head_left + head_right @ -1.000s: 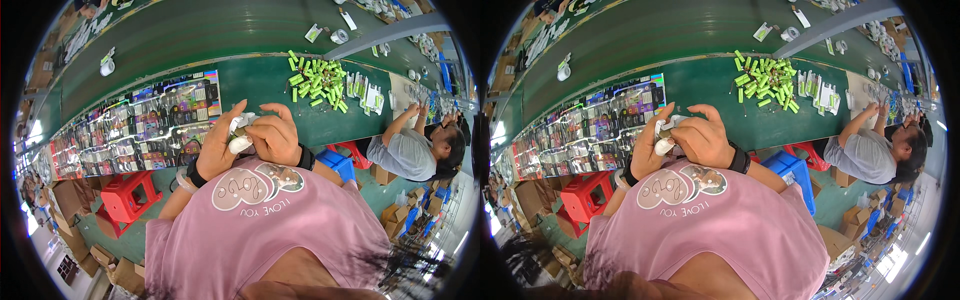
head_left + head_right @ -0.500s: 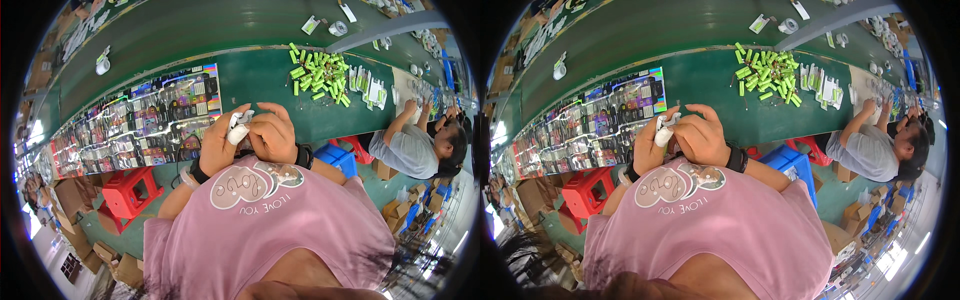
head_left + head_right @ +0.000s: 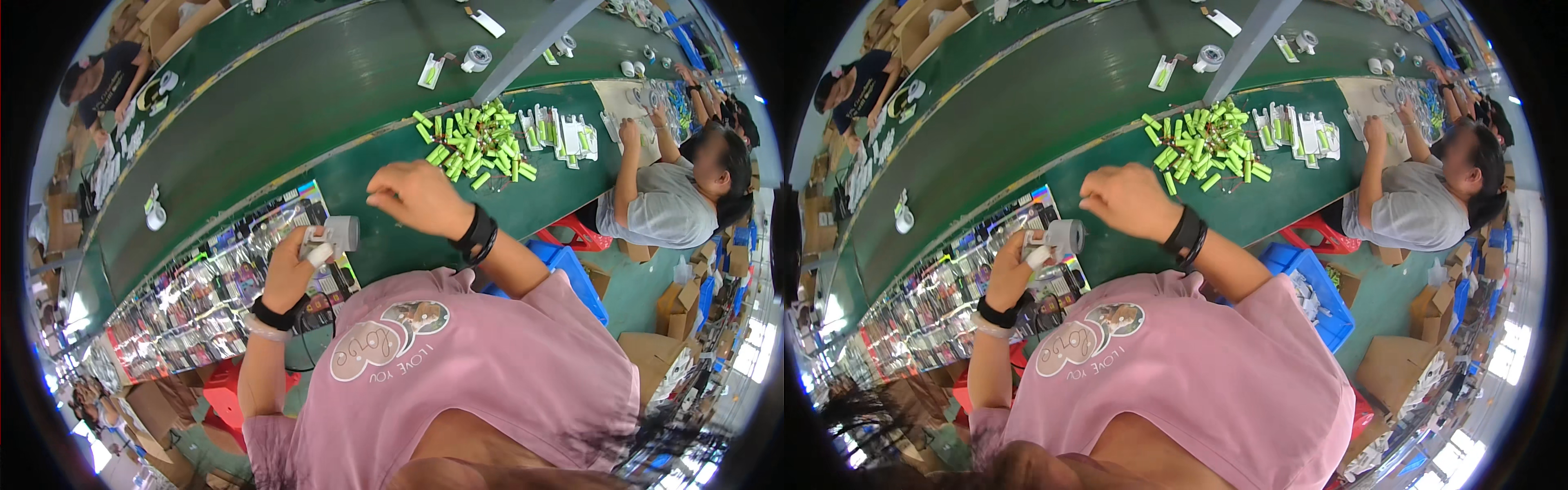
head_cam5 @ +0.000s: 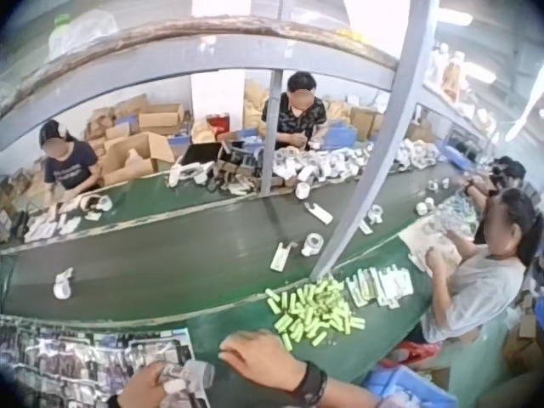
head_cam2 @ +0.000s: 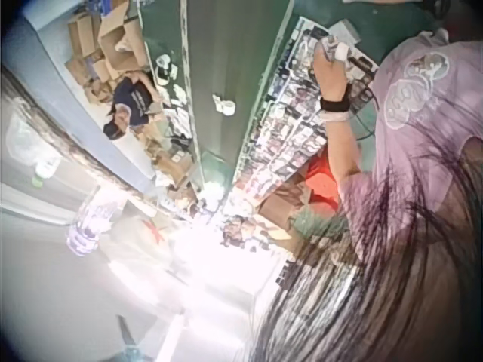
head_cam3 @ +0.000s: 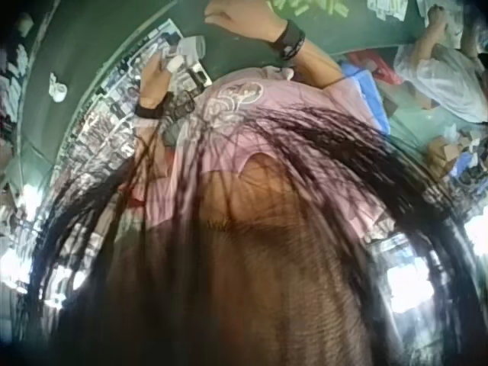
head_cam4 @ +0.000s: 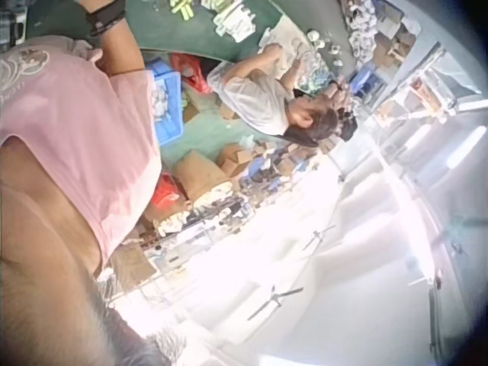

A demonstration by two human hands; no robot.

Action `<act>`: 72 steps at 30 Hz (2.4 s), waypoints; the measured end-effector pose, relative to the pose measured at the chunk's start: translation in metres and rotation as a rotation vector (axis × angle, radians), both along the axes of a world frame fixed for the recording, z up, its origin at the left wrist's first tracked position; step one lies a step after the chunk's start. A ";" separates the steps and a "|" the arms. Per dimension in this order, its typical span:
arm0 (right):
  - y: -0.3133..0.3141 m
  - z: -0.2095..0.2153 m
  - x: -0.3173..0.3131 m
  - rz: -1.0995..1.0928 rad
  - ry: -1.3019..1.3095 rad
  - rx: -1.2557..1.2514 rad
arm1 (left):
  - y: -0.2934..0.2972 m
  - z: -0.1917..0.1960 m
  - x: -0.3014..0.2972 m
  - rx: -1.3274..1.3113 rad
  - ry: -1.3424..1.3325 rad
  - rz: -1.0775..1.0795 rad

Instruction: Assembling small electronic components or lighting parts on a production line.

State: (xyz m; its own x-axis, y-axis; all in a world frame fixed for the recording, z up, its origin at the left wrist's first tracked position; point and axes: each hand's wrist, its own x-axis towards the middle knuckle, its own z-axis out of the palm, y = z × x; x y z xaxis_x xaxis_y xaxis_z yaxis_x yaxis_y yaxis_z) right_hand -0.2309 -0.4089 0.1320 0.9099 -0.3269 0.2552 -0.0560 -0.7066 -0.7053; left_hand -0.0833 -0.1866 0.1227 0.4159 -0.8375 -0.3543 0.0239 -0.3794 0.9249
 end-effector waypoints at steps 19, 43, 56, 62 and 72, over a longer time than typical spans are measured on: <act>-0.271 -0.144 0.097 -0.575 0.858 -0.538 | -0.131 -0.132 0.217 0.018 -0.091 0.455; -0.011 -0.003 0.013 0.493 0.365 0.461 | -0.055 -0.025 0.023 0.070 -0.143 -0.215; 0.025 -0.009 -0.019 0.593 0.332 0.709 | -0.024 0.032 -0.030 -0.094 -0.778 -0.174; 0.057 -0.012 -0.023 0.018 -0.111 -0.013 | -0.019 0.027 -0.026 -0.033 0.007 -0.106; 0.061 0.006 -0.017 -0.223 -0.419 0.015 | -0.035 0.020 -0.045 -0.219 0.360 0.198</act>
State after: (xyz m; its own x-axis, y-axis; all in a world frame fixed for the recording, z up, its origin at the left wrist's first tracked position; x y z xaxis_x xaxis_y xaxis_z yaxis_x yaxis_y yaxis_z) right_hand -0.2478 -0.3478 0.1377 0.6368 -0.5088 0.5793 0.0866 -0.6995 -0.7094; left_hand -0.1281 -0.2211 0.1422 0.4581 -0.8257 -0.3291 0.4100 -0.1322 0.9025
